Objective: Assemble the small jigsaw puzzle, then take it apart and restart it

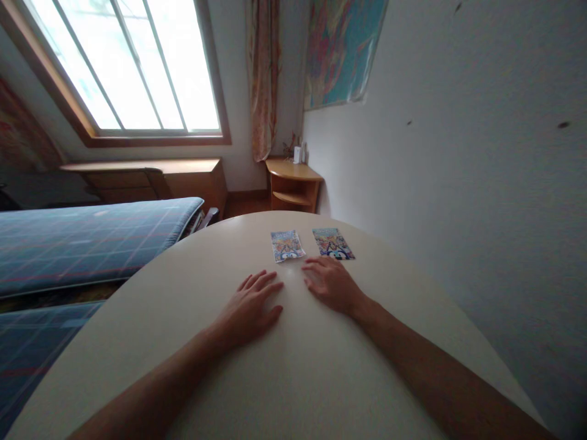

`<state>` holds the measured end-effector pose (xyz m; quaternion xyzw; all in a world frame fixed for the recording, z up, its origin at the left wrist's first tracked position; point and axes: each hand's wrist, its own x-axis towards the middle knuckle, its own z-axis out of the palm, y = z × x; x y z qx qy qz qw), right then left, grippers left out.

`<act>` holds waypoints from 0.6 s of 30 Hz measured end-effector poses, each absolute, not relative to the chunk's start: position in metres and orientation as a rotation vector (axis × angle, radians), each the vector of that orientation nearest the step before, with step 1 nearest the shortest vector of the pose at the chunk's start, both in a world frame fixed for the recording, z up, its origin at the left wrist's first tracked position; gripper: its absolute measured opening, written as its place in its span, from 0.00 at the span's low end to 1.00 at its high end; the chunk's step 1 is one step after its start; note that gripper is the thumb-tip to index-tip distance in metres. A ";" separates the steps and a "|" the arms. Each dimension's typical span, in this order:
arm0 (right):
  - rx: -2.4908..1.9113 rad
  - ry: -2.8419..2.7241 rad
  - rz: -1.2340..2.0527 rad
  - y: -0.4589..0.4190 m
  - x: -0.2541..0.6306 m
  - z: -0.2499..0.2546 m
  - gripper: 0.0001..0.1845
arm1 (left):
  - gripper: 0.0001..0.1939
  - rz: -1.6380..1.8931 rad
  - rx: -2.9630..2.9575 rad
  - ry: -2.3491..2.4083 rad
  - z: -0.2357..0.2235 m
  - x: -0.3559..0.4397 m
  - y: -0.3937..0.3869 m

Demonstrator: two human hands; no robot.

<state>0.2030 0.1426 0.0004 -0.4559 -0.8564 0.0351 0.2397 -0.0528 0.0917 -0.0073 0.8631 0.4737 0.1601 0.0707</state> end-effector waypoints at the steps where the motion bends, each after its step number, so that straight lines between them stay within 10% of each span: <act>1: -1.400 -2.226 0.011 0.147 0.207 -0.002 0.18 | 0.26 0.478 2.593 1.433 -0.008 -0.053 0.092; 6: -1.880 -1.921 -0.095 0.170 0.228 -0.007 0.42 | 0.26 0.486 2.603 1.418 -0.011 -0.054 0.093; 18: -2.041 -2.092 0.023 0.146 0.212 0.027 0.25 | 0.26 0.475 2.582 1.413 -0.009 -0.053 0.092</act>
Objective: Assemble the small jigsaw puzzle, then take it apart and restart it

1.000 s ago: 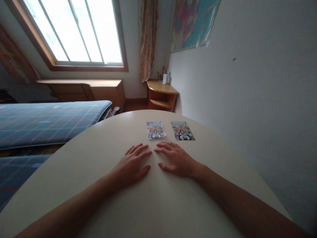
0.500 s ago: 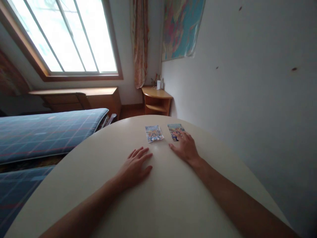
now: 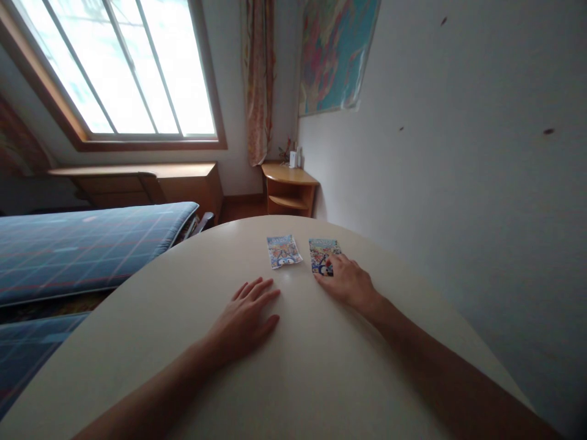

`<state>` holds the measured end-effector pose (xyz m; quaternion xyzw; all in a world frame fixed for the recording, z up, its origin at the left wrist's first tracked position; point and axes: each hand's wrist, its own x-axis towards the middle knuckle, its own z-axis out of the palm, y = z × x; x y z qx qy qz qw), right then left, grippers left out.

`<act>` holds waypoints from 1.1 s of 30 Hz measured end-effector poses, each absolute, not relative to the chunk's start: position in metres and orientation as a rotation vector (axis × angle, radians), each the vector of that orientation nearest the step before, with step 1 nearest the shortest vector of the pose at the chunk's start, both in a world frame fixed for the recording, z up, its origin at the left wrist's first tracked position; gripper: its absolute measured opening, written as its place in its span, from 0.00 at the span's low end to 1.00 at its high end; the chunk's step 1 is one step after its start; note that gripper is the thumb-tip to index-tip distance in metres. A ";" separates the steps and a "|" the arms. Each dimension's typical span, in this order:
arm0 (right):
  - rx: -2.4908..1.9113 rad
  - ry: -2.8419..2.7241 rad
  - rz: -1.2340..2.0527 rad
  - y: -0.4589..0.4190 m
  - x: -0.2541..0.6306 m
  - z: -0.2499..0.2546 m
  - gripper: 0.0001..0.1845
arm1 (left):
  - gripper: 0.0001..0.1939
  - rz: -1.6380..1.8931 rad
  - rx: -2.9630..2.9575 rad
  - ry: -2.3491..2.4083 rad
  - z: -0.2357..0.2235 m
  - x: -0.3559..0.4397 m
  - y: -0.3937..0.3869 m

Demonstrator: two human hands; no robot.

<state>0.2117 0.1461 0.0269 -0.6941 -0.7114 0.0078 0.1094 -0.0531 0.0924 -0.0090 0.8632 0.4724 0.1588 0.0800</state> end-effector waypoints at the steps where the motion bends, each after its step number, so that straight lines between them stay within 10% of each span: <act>1: -2.069 -2.107 0.057 0.143 0.210 0.032 0.25 | 0.26 0.472 2.582 1.412 -0.009 -0.053 0.093; 33: -1.698 -2.446 0.186 0.168 0.233 0.026 0.43 | 0.36 0.519 2.550 1.406 -0.007 -0.053 0.092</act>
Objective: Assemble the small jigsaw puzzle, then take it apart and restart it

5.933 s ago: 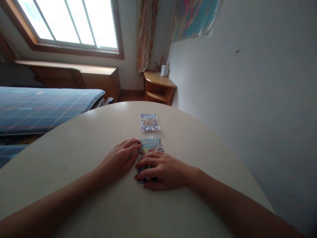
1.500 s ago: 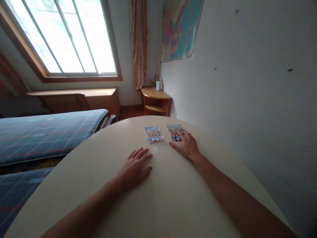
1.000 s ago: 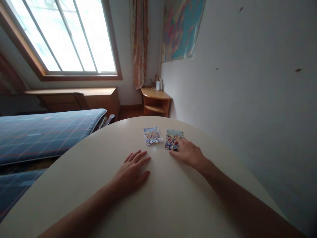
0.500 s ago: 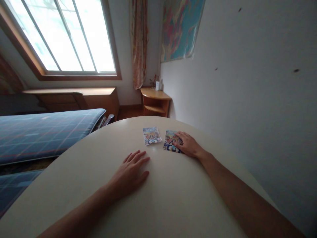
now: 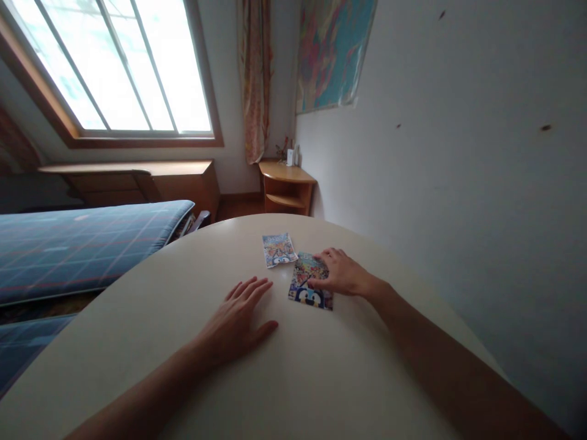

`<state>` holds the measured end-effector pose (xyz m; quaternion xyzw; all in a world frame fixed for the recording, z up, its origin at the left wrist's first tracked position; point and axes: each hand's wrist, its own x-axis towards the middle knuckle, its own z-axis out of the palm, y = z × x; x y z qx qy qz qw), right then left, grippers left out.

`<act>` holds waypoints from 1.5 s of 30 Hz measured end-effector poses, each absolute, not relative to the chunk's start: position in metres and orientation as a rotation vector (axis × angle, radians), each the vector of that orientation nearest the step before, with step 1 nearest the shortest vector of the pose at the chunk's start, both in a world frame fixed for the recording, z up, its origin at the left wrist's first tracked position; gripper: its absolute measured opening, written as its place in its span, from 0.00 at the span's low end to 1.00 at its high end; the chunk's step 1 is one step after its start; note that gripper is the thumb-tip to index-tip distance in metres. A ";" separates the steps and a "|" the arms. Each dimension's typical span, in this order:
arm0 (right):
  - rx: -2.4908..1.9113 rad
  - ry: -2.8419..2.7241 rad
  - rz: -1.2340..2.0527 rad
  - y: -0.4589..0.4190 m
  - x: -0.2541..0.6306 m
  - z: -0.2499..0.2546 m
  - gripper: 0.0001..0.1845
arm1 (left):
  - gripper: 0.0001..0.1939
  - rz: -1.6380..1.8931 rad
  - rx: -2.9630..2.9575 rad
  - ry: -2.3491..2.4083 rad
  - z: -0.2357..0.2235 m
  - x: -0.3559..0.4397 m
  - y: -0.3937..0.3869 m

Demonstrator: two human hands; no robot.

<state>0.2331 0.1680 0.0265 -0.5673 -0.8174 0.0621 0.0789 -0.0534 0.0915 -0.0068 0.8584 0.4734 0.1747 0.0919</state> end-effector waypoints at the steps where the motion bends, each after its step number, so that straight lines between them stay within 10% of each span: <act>1: -1.676 -2.492 0.224 0.160 0.225 0.031 0.44 | 0.38 0.508 2.549 1.395 -0.006 -0.054 0.091; 10: -1.519 -2.373 0.444 0.132 0.178 0.034 0.21 | 0.52 0.409 2.577 1.306 -0.006 -0.053 0.090; 40: -1.408 -1.988 0.819 0.146 0.178 0.024 0.08 | 0.52 0.449 2.563 1.257 -0.007 -0.057 0.090; 45: -1.273 -1.880 1.020 0.147 0.177 0.024 0.07 | 0.39 0.669 2.386 1.364 -0.013 -0.056 0.092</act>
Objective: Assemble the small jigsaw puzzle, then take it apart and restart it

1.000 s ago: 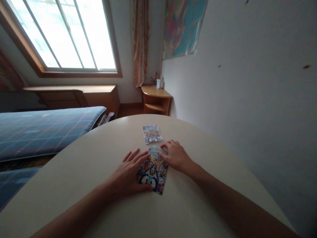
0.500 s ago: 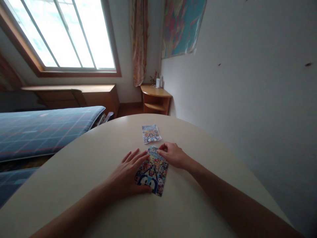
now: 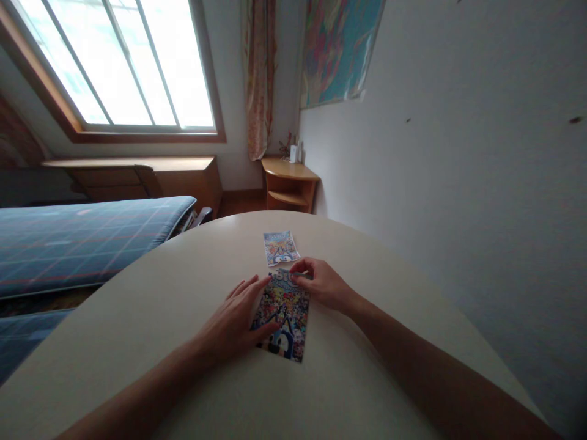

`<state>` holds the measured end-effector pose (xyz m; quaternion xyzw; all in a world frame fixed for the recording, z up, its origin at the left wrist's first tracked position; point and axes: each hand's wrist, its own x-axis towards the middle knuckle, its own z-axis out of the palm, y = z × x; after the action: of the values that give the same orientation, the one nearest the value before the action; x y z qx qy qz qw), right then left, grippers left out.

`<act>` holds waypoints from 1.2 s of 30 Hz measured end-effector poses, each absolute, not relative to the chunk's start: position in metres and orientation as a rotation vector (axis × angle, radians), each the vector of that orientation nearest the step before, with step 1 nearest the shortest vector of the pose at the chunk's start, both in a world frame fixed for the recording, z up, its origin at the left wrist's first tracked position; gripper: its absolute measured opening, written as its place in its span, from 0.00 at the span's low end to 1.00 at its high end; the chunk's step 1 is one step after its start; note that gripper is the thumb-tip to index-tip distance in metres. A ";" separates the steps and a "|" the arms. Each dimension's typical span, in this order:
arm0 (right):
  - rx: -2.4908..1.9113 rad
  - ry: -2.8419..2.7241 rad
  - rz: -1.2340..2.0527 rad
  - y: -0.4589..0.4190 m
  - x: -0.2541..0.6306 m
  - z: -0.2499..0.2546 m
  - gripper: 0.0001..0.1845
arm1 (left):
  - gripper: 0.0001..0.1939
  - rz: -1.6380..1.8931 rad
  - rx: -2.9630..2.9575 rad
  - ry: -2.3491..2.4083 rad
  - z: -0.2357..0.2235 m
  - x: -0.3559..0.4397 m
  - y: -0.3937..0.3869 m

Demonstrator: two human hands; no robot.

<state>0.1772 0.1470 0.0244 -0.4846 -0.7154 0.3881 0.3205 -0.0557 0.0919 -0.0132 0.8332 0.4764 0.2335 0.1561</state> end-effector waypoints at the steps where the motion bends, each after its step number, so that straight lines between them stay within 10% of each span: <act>1: -1.238 -1.858 1.063 0.147 0.177 0.024 0.07 | 0.36 0.730 2.314 1.377 -0.014 -0.055 0.093; 12: -0.946 -1.677 1.396 0.144 0.170 0.003 0.16 | 0.21 1.035 1.640 1.225 -0.005 -0.051 0.099; 36: -0.903 -1.416 1.450 0.138 0.172 -0.008 0.19 | 0.24 1.111 1.456 1.291 -0.005 -0.049 0.097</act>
<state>0.1724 0.1377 -0.0084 -0.3645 -0.5713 0.5853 0.4452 -0.0492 0.0970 -0.0052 0.5852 0.5186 0.4463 0.4353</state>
